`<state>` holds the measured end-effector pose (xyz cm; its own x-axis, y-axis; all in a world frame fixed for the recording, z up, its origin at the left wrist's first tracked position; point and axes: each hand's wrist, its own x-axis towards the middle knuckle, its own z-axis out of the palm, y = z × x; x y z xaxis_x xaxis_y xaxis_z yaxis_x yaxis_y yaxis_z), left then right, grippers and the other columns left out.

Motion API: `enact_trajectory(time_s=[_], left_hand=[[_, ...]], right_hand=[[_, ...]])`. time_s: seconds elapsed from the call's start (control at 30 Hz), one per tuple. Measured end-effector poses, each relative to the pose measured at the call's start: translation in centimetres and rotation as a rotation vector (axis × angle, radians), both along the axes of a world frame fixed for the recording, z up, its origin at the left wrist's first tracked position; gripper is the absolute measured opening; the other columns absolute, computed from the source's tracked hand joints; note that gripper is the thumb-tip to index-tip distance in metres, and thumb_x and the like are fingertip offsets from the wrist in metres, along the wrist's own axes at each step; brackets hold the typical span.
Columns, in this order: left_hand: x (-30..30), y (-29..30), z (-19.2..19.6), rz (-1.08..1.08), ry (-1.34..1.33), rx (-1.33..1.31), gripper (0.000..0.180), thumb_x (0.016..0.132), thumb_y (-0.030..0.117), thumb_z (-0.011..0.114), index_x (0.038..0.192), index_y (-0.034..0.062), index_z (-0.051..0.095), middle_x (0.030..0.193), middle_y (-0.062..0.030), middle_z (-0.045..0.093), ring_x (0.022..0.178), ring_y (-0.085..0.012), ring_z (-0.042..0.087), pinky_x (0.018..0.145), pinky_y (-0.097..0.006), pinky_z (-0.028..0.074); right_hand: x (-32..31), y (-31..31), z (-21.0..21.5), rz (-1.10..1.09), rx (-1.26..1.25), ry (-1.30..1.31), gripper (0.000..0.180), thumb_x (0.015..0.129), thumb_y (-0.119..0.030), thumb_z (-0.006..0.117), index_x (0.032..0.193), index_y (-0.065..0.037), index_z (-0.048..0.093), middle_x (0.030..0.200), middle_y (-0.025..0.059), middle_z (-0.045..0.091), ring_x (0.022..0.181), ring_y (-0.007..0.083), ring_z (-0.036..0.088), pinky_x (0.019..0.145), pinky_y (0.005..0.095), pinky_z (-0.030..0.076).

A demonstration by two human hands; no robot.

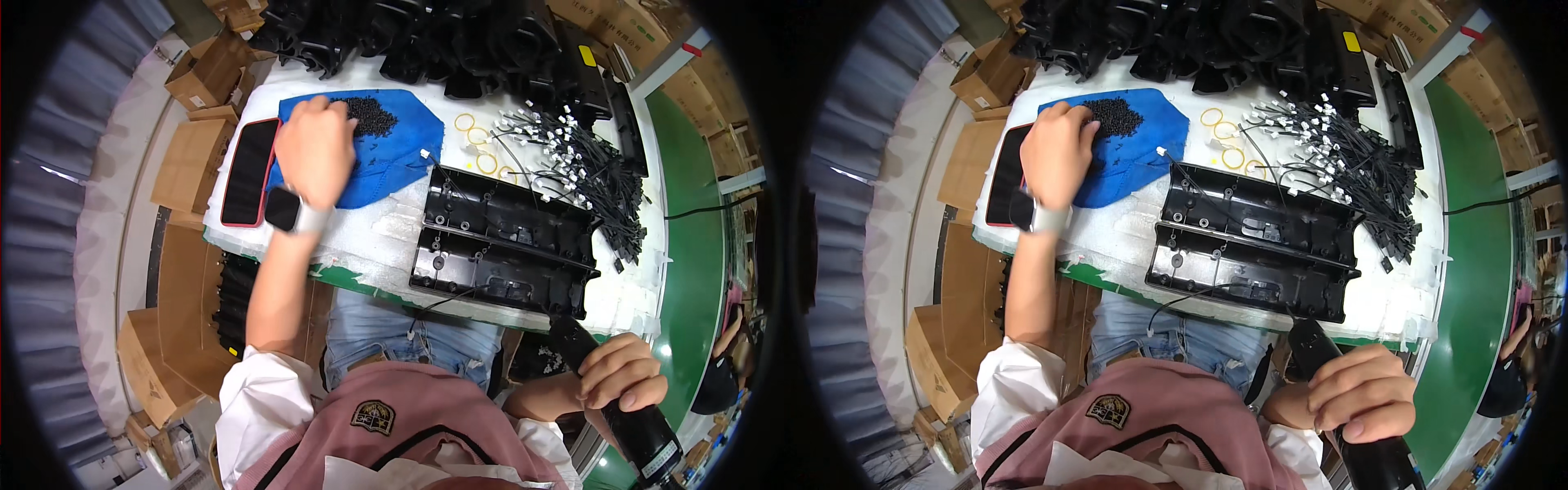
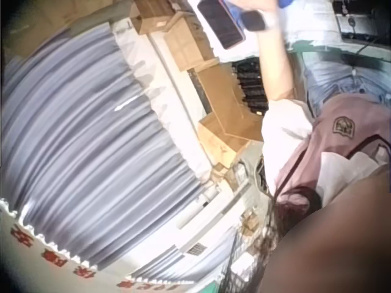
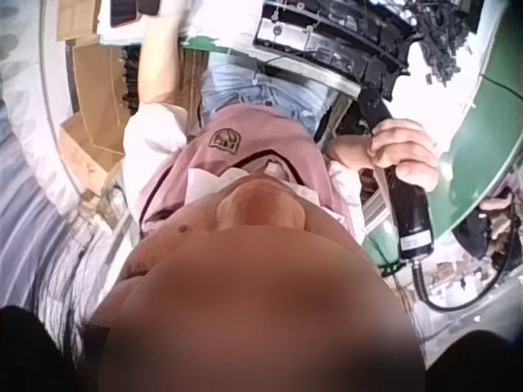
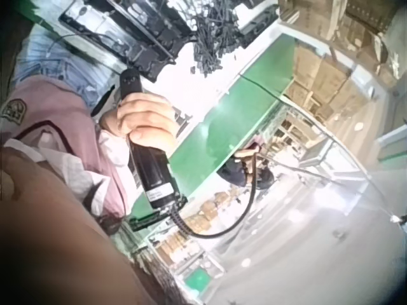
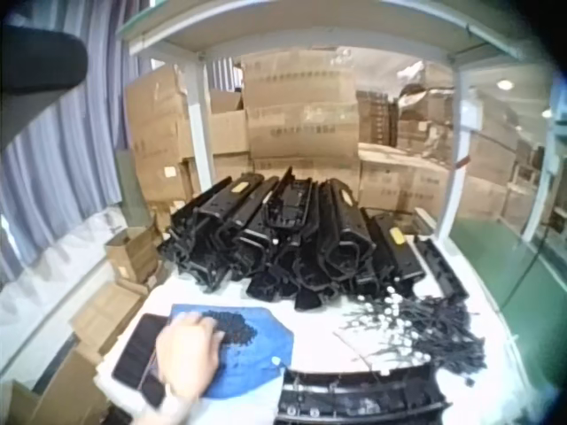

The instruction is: Assembling printer toner cartridges by inserting internal components and securing parts with an electric screwdriver.

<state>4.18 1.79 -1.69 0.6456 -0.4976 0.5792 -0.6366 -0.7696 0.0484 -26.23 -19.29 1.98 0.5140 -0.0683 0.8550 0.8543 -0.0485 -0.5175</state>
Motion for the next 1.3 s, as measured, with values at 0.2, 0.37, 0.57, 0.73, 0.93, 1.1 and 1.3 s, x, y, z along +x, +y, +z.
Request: enact_trajectory(time_s=[0.2, 0.37, 0.57, 0.73, 0.93, 1.1, 1.3], left_hand=[[4.1, 1.7, -2.1, -0.141, 0.304, -0.093, 0.011, 0.077, 0.012, 0.069, 0.076, 0.0038, 0.063, 0.081, -0.0108, 0.061, 0.075, -0.0323, 0.061, 0.062, -0.041, 0.048], [3.8, 1.9, -2.5, -0.121, 0.131, -0.049, 0.012, 0.082, 0.011, 0.064, 0.077, 0.0009, 0.059, 0.079, -0.0153, 0.06, 0.075, -0.0355, 0.059, 0.066, -0.044, 0.048], [2.1, 1.7, -1.8, -0.151, 0.213, -0.034, 0.014, 0.077, 0.012, 0.07, 0.078, 0.0015, 0.06, 0.078, -0.0127, 0.059, 0.079, -0.0325, 0.059, 0.067, -0.042, 0.047], [2.6, 1.6, -2.3, -0.177, 0.209, -0.068, 0.012, 0.075, 0.008, 0.069, 0.076, 0.0011, 0.058, 0.078, -0.0128, 0.058, 0.079, -0.0339, 0.058, 0.066, -0.042, 0.046], [2.6, 1.5, -2.0, -0.126, 0.155, -0.236, 0.015, 0.08, 0.01, 0.061, 0.074, -0.0012, 0.053, 0.071, -0.0133, 0.055, 0.07, -0.0354, 0.056, 0.064, -0.042, 0.046], [1.0, 0.7, -0.8, -0.206, 0.313, -0.343, 0.012, 0.08, 0.006, 0.059, 0.075, -0.0034, 0.054, 0.077, -0.0132, 0.063, 0.063, -0.0288, 0.062, 0.06, -0.034, 0.05], [-6.2, -1.3, 0.3, -0.663, 1.063, -0.869, 0.009, 0.078, -0.008, 0.06, 0.072, -0.0045, 0.055, 0.087, -0.0135, 0.068, 0.076, -0.0155, 0.068, 0.068, -0.025, 0.054]], right_hand=[[1.0, 0.5, -0.6, -0.09, 0.096, 0.006, 0.058, 0.079, -0.059, 0.068, 0.09, -0.005, 0.05, 0.051, -0.0011, 0.055, 0.034, 0.0108, 0.052, 0.034, 0.0241, 0.045], [2.0, 1.2, -0.4, -0.124, 0.099, 0.039, 0.055, 0.081, -0.057, 0.067, 0.091, -0.005, 0.05, 0.052, -0.0003, 0.055, 0.035, 0.0115, 0.052, 0.034, 0.0249, 0.046], [1.5, 1.1, 0.5, -0.004, 0.088, 0.131, 0.023, 0.093, -0.021, 0.053, 0.087, 0.001, 0.052, 0.062, 0.0147, 0.061, 0.044, 0.0248, 0.059, 0.043, 0.0361, 0.051], [2.0, 1.4, 0.0, -0.091, 0.063, 0.111, 0.04, 0.09, -0.043, 0.061, 0.094, -0.004, 0.051, 0.054, 0.0021, 0.058, 0.038, 0.0142, 0.056, 0.037, 0.0262, 0.048], [1.7, 0.5, 0.5, 0.067, 0.075, 0.156, 0.027, 0.094, -0.025, 0.053, 0.094, 0.002, 0.051, 0.066, 0.0149, 0.061, 0.047, 0.0261, 0.059, 0.046, 0.038, 0.051], [1.7, 0.1, 1.0, 0.072, 0.055, 0.124, 0.03, 0.095, -0.029, 0.051, 0.099, 0.001, 0.05, 0.069, 0.0153, 0.062, 0.05, 0.0269, 0.061, 0.048, 0.0387, 0.052], [2.0, -0.3, 1.9, 0.158, 0.101, 0.018, 0.034, 0.098, -0.035, 0.048, 0.1, -0.001, 0.049, 0.069, 0.0138, 0.062, 0.051, 0.0266, 0.062, 0.048, 0.0391, 0.052]])
